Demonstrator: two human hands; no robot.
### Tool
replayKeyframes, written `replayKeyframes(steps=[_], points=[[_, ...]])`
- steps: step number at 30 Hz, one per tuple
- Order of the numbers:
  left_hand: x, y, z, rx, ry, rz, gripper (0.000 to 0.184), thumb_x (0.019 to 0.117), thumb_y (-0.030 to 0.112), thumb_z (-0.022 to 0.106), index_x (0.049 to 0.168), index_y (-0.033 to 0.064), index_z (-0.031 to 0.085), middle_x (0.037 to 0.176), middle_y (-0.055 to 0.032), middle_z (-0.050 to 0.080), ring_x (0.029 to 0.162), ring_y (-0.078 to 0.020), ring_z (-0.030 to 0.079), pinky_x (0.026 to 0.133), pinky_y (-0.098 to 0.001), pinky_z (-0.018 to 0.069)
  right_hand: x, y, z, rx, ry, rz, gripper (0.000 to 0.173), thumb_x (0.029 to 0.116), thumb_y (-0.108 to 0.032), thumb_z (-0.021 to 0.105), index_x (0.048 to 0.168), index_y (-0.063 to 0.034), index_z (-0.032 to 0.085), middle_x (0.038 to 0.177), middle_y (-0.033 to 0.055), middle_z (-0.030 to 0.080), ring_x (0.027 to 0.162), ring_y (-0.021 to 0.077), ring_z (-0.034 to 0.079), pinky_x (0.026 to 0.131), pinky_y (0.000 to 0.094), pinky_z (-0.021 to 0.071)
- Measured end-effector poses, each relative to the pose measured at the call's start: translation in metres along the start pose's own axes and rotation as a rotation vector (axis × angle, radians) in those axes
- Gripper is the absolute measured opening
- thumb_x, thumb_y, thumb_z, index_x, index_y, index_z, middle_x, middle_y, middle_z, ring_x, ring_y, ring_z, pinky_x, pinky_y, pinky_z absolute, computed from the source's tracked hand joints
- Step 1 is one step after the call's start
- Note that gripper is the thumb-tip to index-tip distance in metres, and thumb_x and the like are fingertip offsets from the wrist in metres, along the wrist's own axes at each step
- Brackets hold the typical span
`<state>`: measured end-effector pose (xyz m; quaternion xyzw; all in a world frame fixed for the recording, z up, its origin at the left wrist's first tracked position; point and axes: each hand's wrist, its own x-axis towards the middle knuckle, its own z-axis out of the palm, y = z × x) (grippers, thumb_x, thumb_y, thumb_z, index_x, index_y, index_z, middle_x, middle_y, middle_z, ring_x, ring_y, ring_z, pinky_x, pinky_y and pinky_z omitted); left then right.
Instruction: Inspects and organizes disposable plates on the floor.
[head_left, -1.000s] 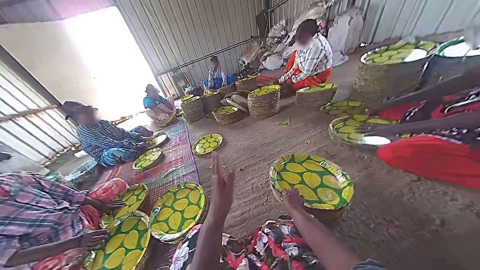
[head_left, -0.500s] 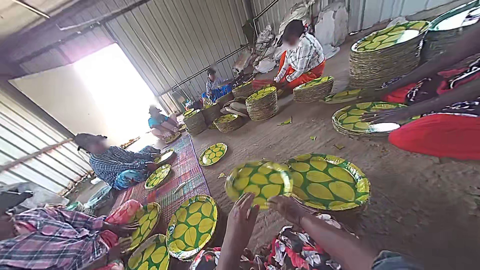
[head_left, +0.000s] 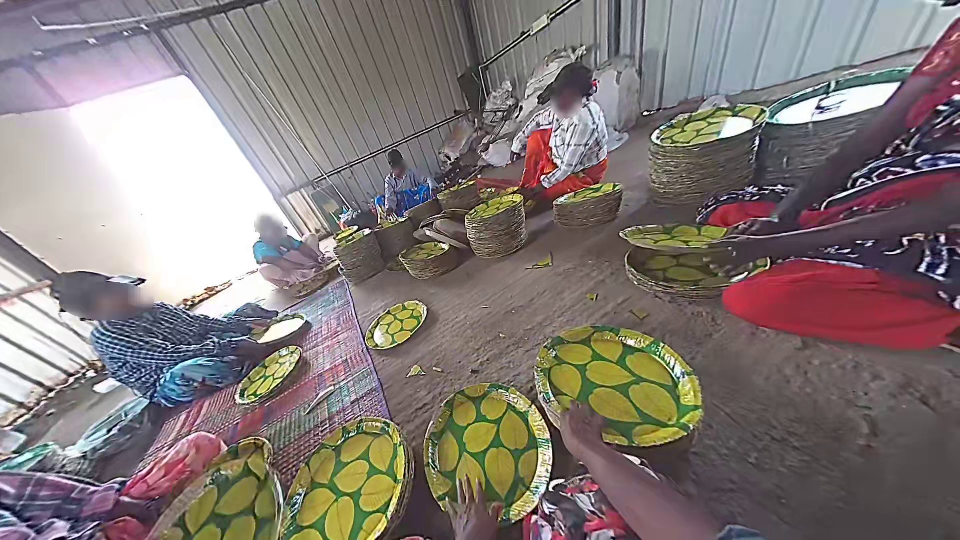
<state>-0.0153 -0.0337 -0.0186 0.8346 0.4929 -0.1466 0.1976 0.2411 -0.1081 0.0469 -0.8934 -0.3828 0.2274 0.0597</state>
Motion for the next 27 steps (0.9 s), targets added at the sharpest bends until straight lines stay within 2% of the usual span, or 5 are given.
replayKeyframes(steps=[9,12,14,19,27], points=[[0.007,0.004,-0.002,0.062,-0.180,-0.073,0.075,0.1069,0.049,0.045,0.166,0.0127,0.017,0.173,-0.0160,0.007,0.160,-0.0379,0.005,0.122,-0.0724,0.0025,0.011,0.001,-0.002,0.098,0.166,-0.043,0.040,0.1078,-0.020,0.051,0.144,-0.0027,0.056,0.148,0.0236,0.054,0.143,0.0398,0.046,0.117,0.0611,0.0329],[0.012,-0.001,-0.014,-0.065,-0.170,-0.064,0.064,0.1066,0.042,0.051,0.161,0.0126,0.035,0.169,-0.0149,0.026,0.157,-0.0365,0.024,0.122,-0.0695,0.0156,0.009,0.002,0.003,0.156,0.493,-0.257,0.031,0.1062,-0.015,0.053,0.129,-0.0005,0.068,0.139,0.0246,0.062,0.135,0.0403,0.055,0.113,0.0580,0.0382],[0.013,-0.019,-0.024,-0.509,0.139,-0.063,0.045,0.1104,0.025,0.046,0.142,-0.0065,0.055,0.148,-0.0273,0.053,0.140,-0.0405,0.050,0.118,-0.0598,0.0351,0.006,0.001,0.017,0.204,0.681,-0.606,0.021,0.0992,-0.004,0.060,0.111,-0.0002,0.077,0.128,0.0213,0.070,0.124,0.0392,0.065,0.106,0.0555,0.0503],[0.029,-0.049,-0.055,-0.845,1.017,-0.263,0.054,0.1116,0.020,0.034,0.156,-0.0096,0.031,0.163,-0.0313,0.028,0.154,-0.0434,0.028,0.126,-0.0514,0.0209,0.015,-0.007,0.038,-0.133,-0.125,-0.934,0.036,0.1057,0.002,0.041,0.133,0.0003,0.064,0.147,0.0185,0.059,0.142,0.0367,0.051,0.119,0.0575,0.0335],[0.025,-0.001,0.008,-0.067,0.005,-0.082,0.085,0.1047,0.053,0.047,0.166,0.0090,0.009,0.173,-0.0190,-0.003,0.160,-0.0392,-0.004,0.122,-0.0699,-0.0040,0.020,-0.008,0.015,-0.067,0.029,-0.257,0.058,0.1063,-0.012,0.050,0.160,0.0022,0.032,0.169,0.0222,0.025,0.158,0.0375,0.020,0.125,0.0658,0.0139]])
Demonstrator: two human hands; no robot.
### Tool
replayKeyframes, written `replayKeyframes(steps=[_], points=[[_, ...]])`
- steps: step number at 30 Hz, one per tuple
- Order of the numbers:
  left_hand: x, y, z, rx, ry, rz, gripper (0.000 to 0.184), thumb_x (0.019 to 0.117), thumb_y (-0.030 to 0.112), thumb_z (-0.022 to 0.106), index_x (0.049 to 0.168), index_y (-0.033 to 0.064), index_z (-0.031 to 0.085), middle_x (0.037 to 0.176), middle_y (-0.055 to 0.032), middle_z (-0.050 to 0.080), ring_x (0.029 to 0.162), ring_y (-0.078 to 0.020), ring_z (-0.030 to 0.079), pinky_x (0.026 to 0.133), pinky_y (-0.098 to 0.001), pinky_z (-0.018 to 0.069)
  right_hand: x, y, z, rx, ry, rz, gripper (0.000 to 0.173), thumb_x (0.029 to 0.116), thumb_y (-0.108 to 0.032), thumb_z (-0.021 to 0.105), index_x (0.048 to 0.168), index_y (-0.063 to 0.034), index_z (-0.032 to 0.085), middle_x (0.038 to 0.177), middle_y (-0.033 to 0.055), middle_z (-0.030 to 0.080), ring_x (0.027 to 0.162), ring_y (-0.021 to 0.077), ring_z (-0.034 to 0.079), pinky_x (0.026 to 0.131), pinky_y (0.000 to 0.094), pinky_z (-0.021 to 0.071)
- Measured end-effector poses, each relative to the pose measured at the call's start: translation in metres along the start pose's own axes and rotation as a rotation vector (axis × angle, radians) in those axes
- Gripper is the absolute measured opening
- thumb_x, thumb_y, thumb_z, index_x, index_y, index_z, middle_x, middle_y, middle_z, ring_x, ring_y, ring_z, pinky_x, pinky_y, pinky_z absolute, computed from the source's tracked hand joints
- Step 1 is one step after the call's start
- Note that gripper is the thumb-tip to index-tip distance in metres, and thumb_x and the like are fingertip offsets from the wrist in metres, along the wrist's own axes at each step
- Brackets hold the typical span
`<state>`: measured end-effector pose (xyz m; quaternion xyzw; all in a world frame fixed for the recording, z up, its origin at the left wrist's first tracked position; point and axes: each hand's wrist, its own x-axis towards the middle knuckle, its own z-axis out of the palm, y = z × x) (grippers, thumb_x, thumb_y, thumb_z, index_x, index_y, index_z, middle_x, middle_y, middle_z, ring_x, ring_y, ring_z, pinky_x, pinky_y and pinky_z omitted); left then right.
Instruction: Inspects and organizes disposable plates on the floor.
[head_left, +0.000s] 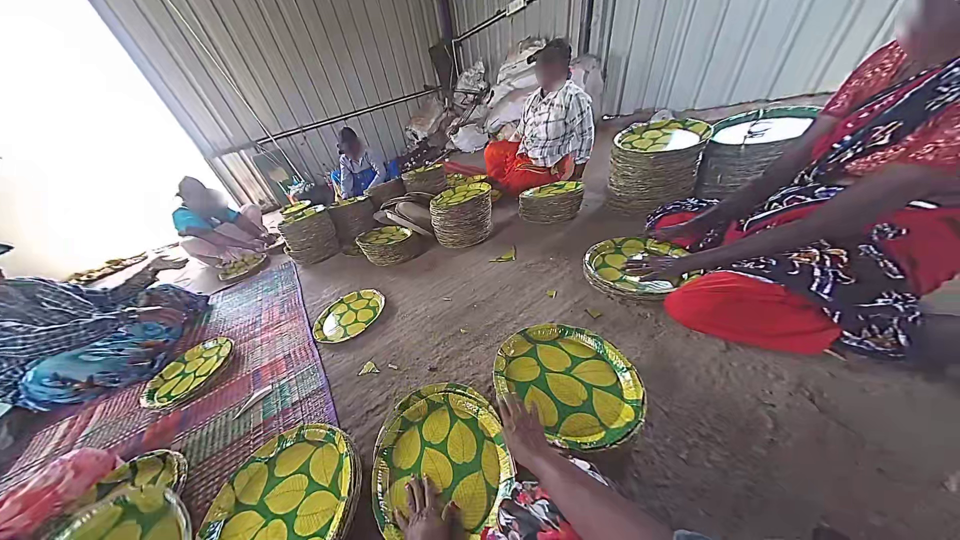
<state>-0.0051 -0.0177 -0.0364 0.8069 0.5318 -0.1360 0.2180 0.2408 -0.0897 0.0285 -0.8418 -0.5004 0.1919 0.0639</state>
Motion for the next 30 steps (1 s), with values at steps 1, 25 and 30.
replayKeyframes(steps=[1,25,30], points=[[0.001,0.002,-0.001,0.003,-0.014,-0.003,0.085,0.1049,0.053,0.047,0.166,0.0090,0.008,0.173,-0.0185,-0.004,0.160,-0.0384,-0.004,0.123,-0.0689,-0.0036,0.000,0.002,-0.004,0.001,-0.011,0.116,0.058,0.1053,-0.011,0.052,0.158,0.0043,0.032,0.166,0.0243,0.030,0.156,0.0397,0.025,0.123,0.0659,0.0200],[0.010,-0.031,-0.054,-0.676,0.907,-0.130,0.053,0.1088,0.022,0.041,0.151,-0.0095,0.041,0.162,-0.0332,0.030,0.155,-0.0462,0.023,0.127,-0.0522,0.0156,-0.005,-0.010,0.027,-0.123,-0.285,-0.801,0.035,0.1097,-0.016,0.045,0.136,-0.0045,0.066,0.153,0.0167,0.054,0.150,0.0389,0.040,0.122,0.0667,0.0231],[0.012,-0.020,-0.026,-0.183,0.028,-0.001,0.085,0.1005,0.045,0.063,0.164,0.0054,0.023,0.171,-0.0257,0.009,0.159,-0.0435,0.004,0.122,-0.0723,0.0024,-0.006,-0.005,0.006,0.044,-0.019,-0.317,0.065,0.1085,-0.046,0.046,0.157,-0.0026,0.041,0.165,0.0212,0.035,0.156,0.0363,0.027,0.126,0.0627,0.0106]])
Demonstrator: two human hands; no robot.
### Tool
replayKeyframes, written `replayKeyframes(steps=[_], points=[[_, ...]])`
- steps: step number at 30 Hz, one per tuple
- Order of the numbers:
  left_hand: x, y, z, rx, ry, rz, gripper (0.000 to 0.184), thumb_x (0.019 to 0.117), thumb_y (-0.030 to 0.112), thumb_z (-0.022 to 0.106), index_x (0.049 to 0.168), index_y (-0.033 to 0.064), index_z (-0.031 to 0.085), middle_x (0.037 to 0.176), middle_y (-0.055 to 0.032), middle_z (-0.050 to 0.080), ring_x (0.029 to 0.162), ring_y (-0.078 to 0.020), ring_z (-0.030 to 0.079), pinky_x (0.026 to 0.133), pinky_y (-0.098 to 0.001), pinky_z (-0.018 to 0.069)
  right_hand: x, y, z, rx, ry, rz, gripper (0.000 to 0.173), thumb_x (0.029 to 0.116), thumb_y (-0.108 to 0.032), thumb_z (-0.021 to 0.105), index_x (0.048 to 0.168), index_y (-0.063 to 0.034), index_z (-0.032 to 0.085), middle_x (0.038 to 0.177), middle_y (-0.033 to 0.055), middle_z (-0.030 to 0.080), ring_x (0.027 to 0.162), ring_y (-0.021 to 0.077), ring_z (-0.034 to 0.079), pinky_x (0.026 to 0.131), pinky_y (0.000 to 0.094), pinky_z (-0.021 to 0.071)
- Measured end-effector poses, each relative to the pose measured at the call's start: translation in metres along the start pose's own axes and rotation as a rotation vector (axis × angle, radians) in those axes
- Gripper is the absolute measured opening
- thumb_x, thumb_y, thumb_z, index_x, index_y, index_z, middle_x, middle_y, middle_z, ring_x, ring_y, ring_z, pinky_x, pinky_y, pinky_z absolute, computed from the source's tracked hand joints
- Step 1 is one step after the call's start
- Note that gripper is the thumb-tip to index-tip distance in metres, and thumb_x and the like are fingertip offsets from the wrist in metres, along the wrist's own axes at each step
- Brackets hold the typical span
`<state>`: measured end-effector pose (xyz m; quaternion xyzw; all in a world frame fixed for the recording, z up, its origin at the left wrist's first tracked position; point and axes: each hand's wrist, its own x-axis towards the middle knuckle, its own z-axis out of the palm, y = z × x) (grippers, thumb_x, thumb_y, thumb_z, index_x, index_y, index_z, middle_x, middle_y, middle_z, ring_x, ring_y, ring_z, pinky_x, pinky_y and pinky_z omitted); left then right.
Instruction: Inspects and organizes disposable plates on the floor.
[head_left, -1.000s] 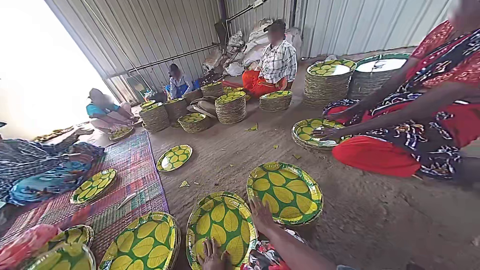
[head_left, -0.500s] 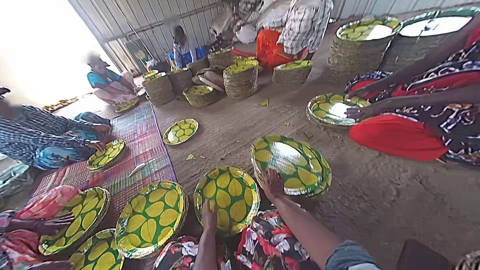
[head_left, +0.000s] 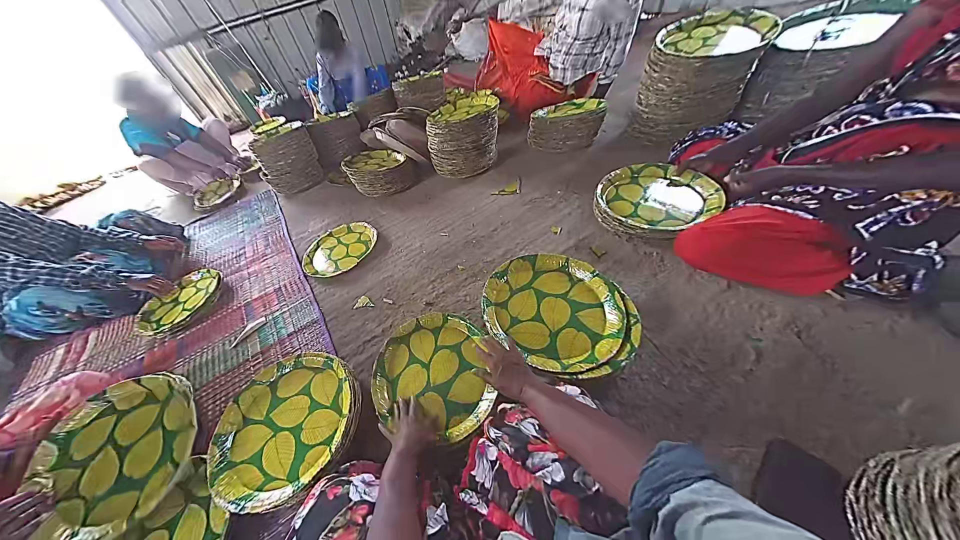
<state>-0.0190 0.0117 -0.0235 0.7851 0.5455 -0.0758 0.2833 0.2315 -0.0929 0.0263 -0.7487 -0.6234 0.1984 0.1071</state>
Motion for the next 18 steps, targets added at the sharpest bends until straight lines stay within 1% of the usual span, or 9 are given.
replayKeyframes(steps=[2,4,5,7,9,12,14,16,18], points=[[-0.004,0.009,0.010,0.165,-0.072,-0.037,0.103,0.0934,0.053,0.070,0.167,0.0125,0.010,0.173,-0.0190,-0.001,0.160,-0.0366,-0.005,0.119,-0.0731,-0.0076,0.002,0.002,-0.008,0.016,0.108,0.291,0.067,0.1065,-0.037,0.055,0.158,0.0023,0.035,0.163,0.0247,0.036,0.154,0.0394,0.031,0.123,0.0643,0.0198],[0.001,0.011,0.009,0.218,-0.073,-0.063,0.106,0.0915,0.056,0.070,0.167,0.0157,0.008,0.174,-0.0154,-0.002,0.161,-0.0334,-0.005,0.119,-0.0729,-0.0085,0.005,0.011,-0.011,0.018,0.086,0.466,0.044,0.1065,-0.014,0.049,0.146,0.0058,0.050,0.156,0.0272,0.044,0.150,0.0424,0.036,0.118,0.0656,0.0282],[0.003,0.010,0.008,0.217,-0.078,-0.068,0.106,0.0914,0.056,0.070,0.167,0.0170,0.008,0.174,-0.0138,-0.002,0.161,-0.0325,-0.005,0.119,-0.0728,-0.0085,0.006,0.014,-0.013,-0.002,0.062,0.509,0.039,0.1058,-0.008,0.046,0.140,0.0055,0.056,0.153,0.0271,0.047,0.148,0.0420,0.039,0.117,0.0645,0.0311],[0.005,0.008,0.006,0.213,-0.082,-0.067,0.106,0.0904,0.057,0.071,0.167,0.0183,0.009,0.174,-0.0123,-0.001,0.161,-0.0313,-0.004,0.120,-0.0725,-0.0077,0.007,0.015,-0.016,-0.030,0.044,0.546,0.037,0.1074,-0.011,0.043,0.138,0.0009,0.060,0.151,0.0237,0.050,0.145,0.0394,0.043,0.115,0.0612,0.0335],[0.005,0.006,0.005,0.220,-0.082,-0.070,0.107,0.0892,0.057,0.072,0.167,0.0189,0.010,0.174,-0.0110,0.001,0.161,-0.0295,-0.003,0.120,-0.0715,-0.0069,0.007,0.015,-0.017,-0.024,0.127,0.547,0.038,0.1093,-0.018,0.043,0.138,-0.0035,0.062,0.148,0.0217,0.054,0.142,0.0384,0.047,0.114,0.0602,0.0349],[0.004,0.007,0.002,0.176,-0.069,-0.061,0.103,0.0881,0.052,0.075,0.166,0.0197,0.016,0.174,-0.0100,0.005,0.161,-0.0290,0.001,0.120,-0.0710,-0.0062,0.002,0.013,-0.016,-0.022,0.453,0.382,0.034,0.1076,-0.016,0.048,0.132,-0.0028,0.067,0.140,0.0230,0.061,0.135,0.0402,0.054,0.111,0.0597,0.0390],[0.004,0.002,0.000,0.008,0.070,-0.059,0.083,0.0935,0.041,0.072,0.162,0.0163,0.033,0.173,-0.0144,0.014,0.160,-0.0345,0.007,0.122,-0.0705,-0.0019,0.001,0.012,-0.004,0.003,0.587,0.090,0.031,0.1060,-0.010,0.049,0.126,-0.0014,0.071,0.136,0.0214,0.066,0.130,0.0396,0.060,0.108,0.0572,0.0455],[0.002,-0.001,0.003,-0.242,0.378,-0.112,0.063,0.1038,0.030,0.059,0.158,0.0041,0.038,0.170,-0.0249,0.017,0.158,-0.0443,0.010,0.120,-0.0732,0.0071,-0.002,0.005,0.007,0.045,0.421,-0.190,0.033,0.1073,-0.009,0.045,0.128,-0.0022,0.069,0.140,0.0187,0.064,0.133,0.0360,0.060,0.110,0.0532,0.0475],[0.006,-0.001,-0.001,-0.451,0.648,-0.250,0.056,0.1108,0.028,0.039,0.159,0.0000,0.032,0.169,-0.0244,0.021,0.157,-0.0420,0.019,0.121,-0.0675,0.0163,0.000,-0.001,0.014,0.045,0.048,-0.331,0.037,0.1085,-0.010,0.042,0.136,-0.0026,0.065,0.150,0.0164,0.057,0.143,0.0335,0.051,0.119,0.0520,0.0378]])
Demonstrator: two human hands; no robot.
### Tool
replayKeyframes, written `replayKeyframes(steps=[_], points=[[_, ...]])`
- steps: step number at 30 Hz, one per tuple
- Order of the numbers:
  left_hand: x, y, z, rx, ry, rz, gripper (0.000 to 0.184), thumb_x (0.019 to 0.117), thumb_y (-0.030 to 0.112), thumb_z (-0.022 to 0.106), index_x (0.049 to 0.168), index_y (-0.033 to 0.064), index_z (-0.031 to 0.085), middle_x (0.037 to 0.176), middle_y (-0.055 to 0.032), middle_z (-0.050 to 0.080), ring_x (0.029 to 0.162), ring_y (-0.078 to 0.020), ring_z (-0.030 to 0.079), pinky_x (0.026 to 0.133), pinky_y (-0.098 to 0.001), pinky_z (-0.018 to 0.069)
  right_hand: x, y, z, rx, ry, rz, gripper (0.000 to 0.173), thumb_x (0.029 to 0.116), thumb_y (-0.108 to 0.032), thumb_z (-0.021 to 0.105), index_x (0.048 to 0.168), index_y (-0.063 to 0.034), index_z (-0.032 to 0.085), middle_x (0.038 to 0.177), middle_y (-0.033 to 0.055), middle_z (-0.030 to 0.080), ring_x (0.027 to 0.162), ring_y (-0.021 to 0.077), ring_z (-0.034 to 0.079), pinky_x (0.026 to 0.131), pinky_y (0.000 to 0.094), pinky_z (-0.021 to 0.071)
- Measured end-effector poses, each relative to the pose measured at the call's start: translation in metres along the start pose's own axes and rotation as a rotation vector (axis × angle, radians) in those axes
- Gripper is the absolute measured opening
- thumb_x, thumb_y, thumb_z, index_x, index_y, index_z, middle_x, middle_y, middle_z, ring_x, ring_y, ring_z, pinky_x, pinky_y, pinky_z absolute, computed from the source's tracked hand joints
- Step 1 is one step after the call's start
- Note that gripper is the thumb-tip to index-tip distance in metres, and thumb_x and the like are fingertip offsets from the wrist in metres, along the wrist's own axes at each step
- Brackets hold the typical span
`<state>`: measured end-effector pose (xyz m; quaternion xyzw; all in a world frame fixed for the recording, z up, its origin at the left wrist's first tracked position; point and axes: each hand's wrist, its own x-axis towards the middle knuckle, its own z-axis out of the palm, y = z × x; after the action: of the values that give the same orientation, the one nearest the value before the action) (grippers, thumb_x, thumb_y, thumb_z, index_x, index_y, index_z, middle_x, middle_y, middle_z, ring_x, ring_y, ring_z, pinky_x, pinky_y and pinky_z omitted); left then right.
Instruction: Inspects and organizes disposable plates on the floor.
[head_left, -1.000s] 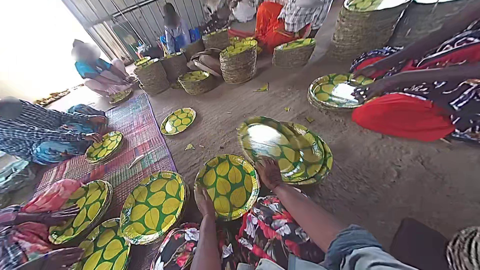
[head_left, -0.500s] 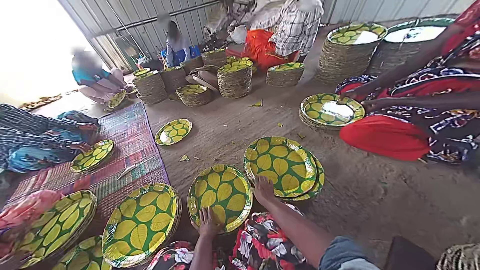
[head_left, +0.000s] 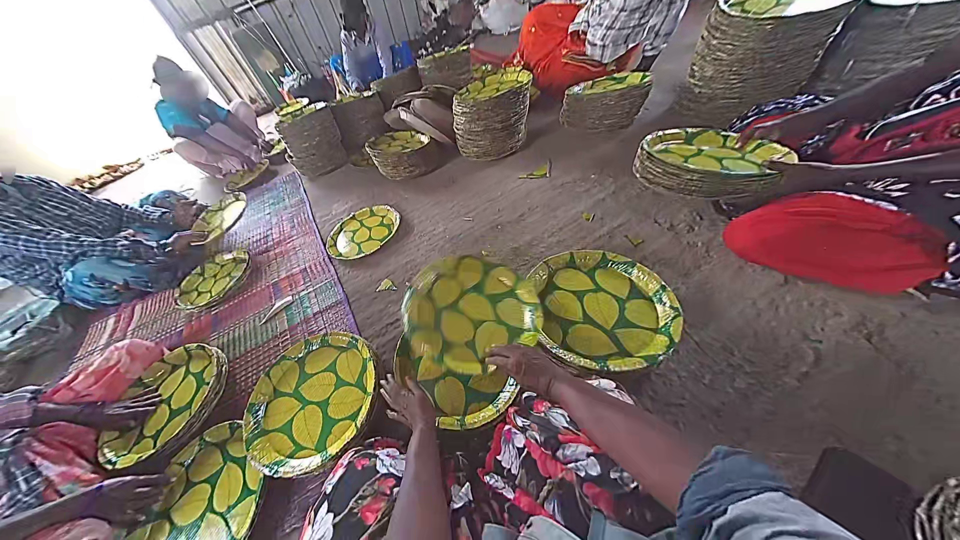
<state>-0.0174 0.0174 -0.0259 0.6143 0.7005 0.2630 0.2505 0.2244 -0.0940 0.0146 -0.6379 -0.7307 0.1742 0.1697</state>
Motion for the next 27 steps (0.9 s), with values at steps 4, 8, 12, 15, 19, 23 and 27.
replayKeyframes(steps=[4,8,12,15,19,23,27], points=[[0.007,-0.001,-0.010,-0.262,0.038,-0.254,0.059,0.1124,0.032,0.040,0.158,-0.0039,0.030,0.160,-0.0305,0.035,0.149,-0.0420,0.037,0.121,-0.0528,0.0311,0.006,0.010,0.013,-0.029,-0.470,0.121,0.034,0.1050,-0.014,0.049,0.130,-0.0010,0.068,0.150,0.0147,0.058,0.144,0.0341,0.048,0.121,0.0581,0.0282],[0.002,-0.009,-0.007,-0.362,-0.166,-0.451,0.068,0.1050,0.031,0.060,0.154,-0.0068,0.032,0.150,-0.0356,0.045,0.142,-0.0461,0.044,0.115,-0.0584,0.0380,0.010,0.019,0.008,-0.013,-0.408,0.248,0.034,0.1065,-0.019,0.047,0.126,-0.0015,0.069,0.133,0.0194,0.067,0.131,0.0355,0.058,0.116,0.0543,0.0372],[0.005,-0.014,-0.001,-0.511,-0.198,-0.528,0.049,0.1030,0.027,0.064,0.136,-0.0087,0.056,0.137,-0.0333,0.057,0.132,-0.0444,0.053,0.110,-0.0590,0.0421,0.008,0.017,0.001,-0.068,-0.344,0.318,0.034,0.1063,-0.022,0.050,0.127,-0.0032,0.070,0.136,0.0179,0.066,0.134,0.0337,0.056,0.118,0.0527,0.0352],[0.001,0.000,-0.010,-0.644,-0.210,-0.521,0.044,0.1078,0.029,0.055,0.134,-0.0063,0.060,0.137,-0.0314,0.058,0.132,-0.0431,0.053,0.110,-0.0597,0.0408,0.003,0.016,-0.003,-0.053,-0.163,0.320,0.032,0.1043,-0.018,0.057,0.130,-0.0020,0.068,0.141,0.0178,0.063,0.138,0.0343,0.054,0.118,0.0519,0.0369],[-0.008,0.029,-0.038,-0.831,-0.114,-0.461,0.048,0.1115,0.029,0.045,0.142,-0.0071,0.051,0.145,-0.0316,0.052,0.138,-0.0420,0.048,0.113,-0.0574,0.0379,-0.003,0.015,-0.004,-0.047,0.208,0.257,0.029,0.0996,-0.007,0.059,0.124,0.0037,0.070,0.132,0.0259,0.066,0.127,0.0448,0.061,0.109,0.0592,0.0452],[-0.005,0.046,-0.076,-1.035,0.235,-0.447,0.051,0.1120,0.025,0.044,0.152,-0.0069,0.038,0.154,-0.0304,0.043,0.146,-0.0393,0.041,0.120,-0.0531,0.0317,-0.007,0.023,-0.006,-0.056,0.363,0.371,0.027,0.0994,-0.004,0.059,0.122,0.0072,0.069,0.129,0.0305,0.066,0.127,0.0494,0.059,0.108,0.0630,0.0444],[0.014,0.026,-0.084,-1.195,0.465,-0.573,0.061,0.1123,0.028,0.043,0.161,0.0001,0.020,0.161,-0.0276,0.035,0.150,-0.0379,0.034,0.121,-0.0517,0.0295,-0.005,0.025,-0.013,-0.077,0.378,0.639,0.036,0.1015,-0.013,0.061,0.133,0.0039,0.064,0.141,0.0287,0.058,0.135,0.0462,0.053,0.110,0.0615,0.0420]])
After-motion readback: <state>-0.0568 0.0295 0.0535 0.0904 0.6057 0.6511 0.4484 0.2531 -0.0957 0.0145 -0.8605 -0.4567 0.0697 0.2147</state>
